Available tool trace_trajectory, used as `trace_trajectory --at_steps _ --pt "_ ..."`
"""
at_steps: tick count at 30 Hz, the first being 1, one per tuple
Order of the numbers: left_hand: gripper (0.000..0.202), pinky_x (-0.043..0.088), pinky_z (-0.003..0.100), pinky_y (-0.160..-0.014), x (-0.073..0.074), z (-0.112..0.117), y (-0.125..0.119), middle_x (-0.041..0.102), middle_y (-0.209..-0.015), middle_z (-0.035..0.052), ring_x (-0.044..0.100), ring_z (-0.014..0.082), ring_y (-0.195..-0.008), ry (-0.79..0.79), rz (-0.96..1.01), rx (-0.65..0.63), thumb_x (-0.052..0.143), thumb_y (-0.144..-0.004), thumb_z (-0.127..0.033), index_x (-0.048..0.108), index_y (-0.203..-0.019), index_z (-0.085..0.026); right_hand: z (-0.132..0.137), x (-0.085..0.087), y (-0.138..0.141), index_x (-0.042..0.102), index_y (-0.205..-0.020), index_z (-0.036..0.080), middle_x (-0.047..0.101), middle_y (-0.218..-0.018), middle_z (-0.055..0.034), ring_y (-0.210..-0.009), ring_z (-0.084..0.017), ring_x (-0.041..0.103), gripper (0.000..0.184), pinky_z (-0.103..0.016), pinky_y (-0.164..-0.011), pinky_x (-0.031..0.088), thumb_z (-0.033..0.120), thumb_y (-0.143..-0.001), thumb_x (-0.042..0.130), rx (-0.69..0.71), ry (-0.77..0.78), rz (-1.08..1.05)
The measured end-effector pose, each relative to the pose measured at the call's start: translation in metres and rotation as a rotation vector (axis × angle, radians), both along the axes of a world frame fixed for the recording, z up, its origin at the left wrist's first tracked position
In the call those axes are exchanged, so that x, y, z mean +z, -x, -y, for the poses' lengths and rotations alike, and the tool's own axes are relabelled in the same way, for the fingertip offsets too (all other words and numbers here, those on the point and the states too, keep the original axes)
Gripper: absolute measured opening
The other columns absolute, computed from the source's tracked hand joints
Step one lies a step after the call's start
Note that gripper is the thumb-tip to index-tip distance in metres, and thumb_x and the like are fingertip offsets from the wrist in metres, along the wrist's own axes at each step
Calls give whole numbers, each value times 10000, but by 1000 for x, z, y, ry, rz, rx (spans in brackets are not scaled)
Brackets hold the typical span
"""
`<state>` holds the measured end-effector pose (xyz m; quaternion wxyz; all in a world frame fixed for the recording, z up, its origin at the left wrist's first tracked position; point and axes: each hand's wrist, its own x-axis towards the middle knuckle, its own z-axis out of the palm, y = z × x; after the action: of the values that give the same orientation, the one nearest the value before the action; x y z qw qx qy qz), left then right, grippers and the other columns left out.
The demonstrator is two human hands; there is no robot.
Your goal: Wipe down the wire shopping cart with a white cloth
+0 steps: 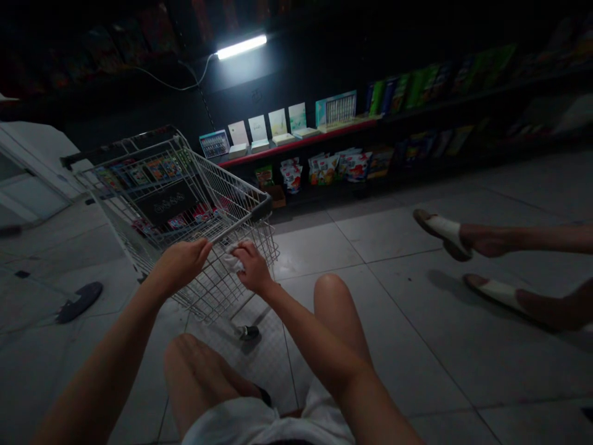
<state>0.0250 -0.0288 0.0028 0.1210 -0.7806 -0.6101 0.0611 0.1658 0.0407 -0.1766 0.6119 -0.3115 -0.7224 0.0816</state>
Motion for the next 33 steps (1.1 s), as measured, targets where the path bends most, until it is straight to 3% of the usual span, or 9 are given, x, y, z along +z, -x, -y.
trace_trajectory --at_steps 4,8,12,16,20,23,27,30,33 --pt "492 417 323 -674 -1 3 4 727 -864 117 699 261 -828 -15 -17 -11 195 -1029 -425 613 -939 -182 -30 20 -27 569 -1094 212 489 -1181 -91 -1180 -239 490 394 -421 -1063 440 97 -721 520 -199 -112 -138" --pt "478 400 319 -644 -2 4 7 734 -863 126 706 269 -814 -7 -75 -12 225 -1029 -438 614 -950 -170 -72 41 -62 602 -1029 222 527 -1177 -80 -1167 -243 507 346 -411 -1053 448 108 -709 537 -163 -196 71" --pt "467 382 319 -620 -1 2 9 743 -878 138 713 290 -828 9 -133 -8 246 -1029 -435 622 -980 -162 -90 52 -81 589 -1013 214 563 -1142 -83 -1147 -238 526 271 -424 -1042 453 130 -766 516 -242 -121 -18" --pt "467 369 313 -599 -1 0 12 745 -871 131 716 285 -812 9 -158 3 248 -1029 -440 625 -994 -167 -69 41 -61 577 -1049 197 528 -1263 -115 -1250 -263 480 310 -452 -1094 416 128 -749 535 -222 -89 -31" --pt "452 349 310 -593 -1 2 13 743 -855 127 712 281 -806 5 -163 -9 265 -1029 -431 628 -994 -165 -24 15 -16 604 -1061 217 480 -1383 -94 -1314 -273 445 394 -445 -1117 405 107 -684 568 -25 -166 166" --pt "438 317 306 -580 -1 7 19 737 -826 125 705 270 -776 15 -170 -12 280 -1026 -420 630 -980 -161 3 12 -2 609 -1076 237 532 -1344 -74 -1221 -256 518 405 -417 -1026 479 128 -686 589 93 -263 257" --pt "433 283 301 -567 -2 19 43 705 -731 96 668 235 -678 27 -150 -12 292 -1016 -424 627 -901 -175 8 48 -22 594 -1136 233 565 -1319 -73 -1234 -252 520 445 -426 -1050 465 108 -711 560 33 -269 150" --pt "458 294 290 -578 1 30 67 650 -650 58 617 195 -610 43 -67 -21 273 -1007 -443 600 -805 -194 -8 79 -47 602 -1175 232 597 -1286 -62 -1223 -233 536 496 -409 -1084 443 77 -706 553 -9 -171 202" --pt "498 306 279 -585 7 36 77 609 -612 30 585 172 -588 99 3 24 242 -1000 -489 569 -744 -213 -29 93 -66 632 -1135 215 651 -1173 -56 -1112 -211 596 442 -357 -1014 484 98 -712 573 26 -106 238"
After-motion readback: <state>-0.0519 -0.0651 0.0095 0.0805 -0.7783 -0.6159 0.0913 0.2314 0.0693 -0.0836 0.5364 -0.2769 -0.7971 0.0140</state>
